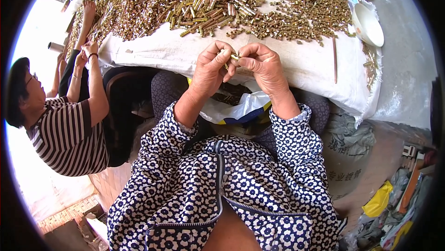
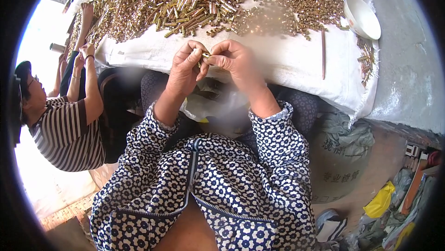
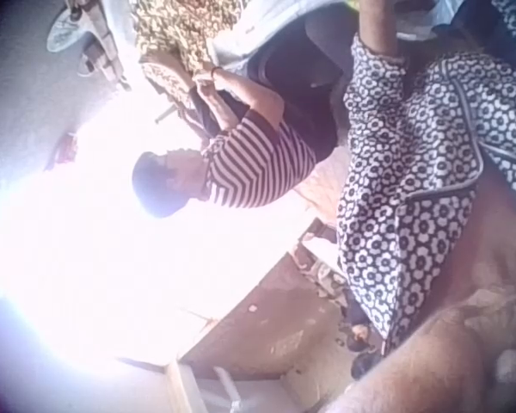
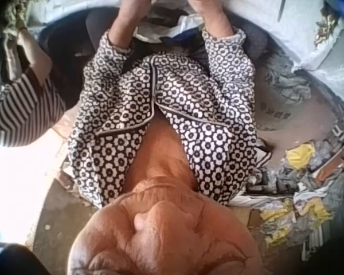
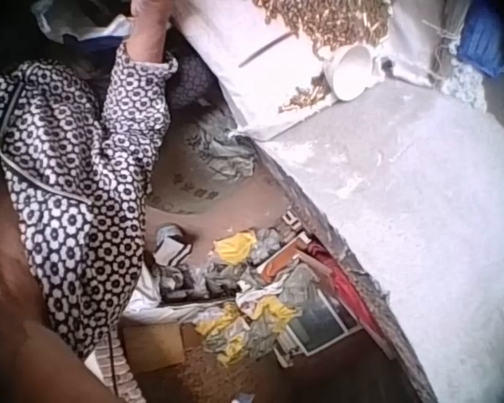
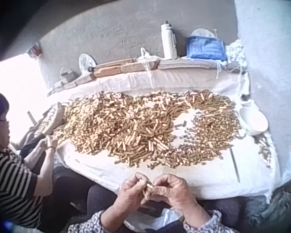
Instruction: The person assembles small brass-colored metal components by hand at a low table.
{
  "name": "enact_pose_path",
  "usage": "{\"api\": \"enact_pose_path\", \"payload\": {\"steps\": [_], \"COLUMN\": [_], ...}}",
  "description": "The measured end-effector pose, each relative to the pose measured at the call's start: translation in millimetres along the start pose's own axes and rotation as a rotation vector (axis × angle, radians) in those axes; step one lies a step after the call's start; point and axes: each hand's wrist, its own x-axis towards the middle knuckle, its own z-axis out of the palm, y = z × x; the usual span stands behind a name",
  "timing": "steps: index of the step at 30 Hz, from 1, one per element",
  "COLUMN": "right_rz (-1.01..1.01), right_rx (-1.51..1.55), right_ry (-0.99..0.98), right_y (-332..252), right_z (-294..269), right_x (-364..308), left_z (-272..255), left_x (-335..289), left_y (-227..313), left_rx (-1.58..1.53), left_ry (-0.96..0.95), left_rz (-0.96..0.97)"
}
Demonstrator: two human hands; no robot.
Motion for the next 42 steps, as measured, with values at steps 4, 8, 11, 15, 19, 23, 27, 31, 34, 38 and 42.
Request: {"api": "enact_pose_path", "payload": {"steps": [4, 8, 11, 15, 19, 23, 27, 31, 34, 38, 42], "right_rz": [0.021, -0.25, -0.396, -0.342, -0.222, -0.217, -0.22, -0.274, -0.274, -0.231, -0.254], "right_rx": [-0.29, -1.014, -1.329, -1.544, -1.718, -1.744, -1.763, -1.766, -1.752, -1.744, -1.755], "right_ry": [0.073, 0.098, 0.275, 0.357, 0.25, 0.193, 0.2, 0.165, 0.152, 0.149, 0.169], "right_y": [-4, -12, -14, -13, -11, -7, -11, -14, -20, -19, -16], "right_z": [-2, -4, -11, -20, -19, -22, -20, -16, -11, -13, -17], "right_x": [2, -1, 2, 13, 25, 24, 27, 30, 30, 32, 34], "left_z": [-6, -12, -7, -3, -9, -3, -11, -18, -32, -57, -54], "left_x": [10, 13, 13, 20, 18, -9, -27, -22, 12, 51, 64], "left_y": [0, -12, -19, -16, -11, 8, 24, 43, 49, 53, 40], "left_rx": [0.335, 1.142, 1.479, 1.609, 1.269, 0.849, 1.132, 1.407, 1.452, 1.726, 1.89], "left_ry": [0.06, 0.014, -0.092, -0.131, -0.031, 0.081, -0.363, -0.309, 0.01, 0.203, 0.239], "left_rz": [0.076, 0.292, 0.422, 0.394, 0.455, -0.095, 0.022, 0.199, 0.351, 0.388, 0.357]}}
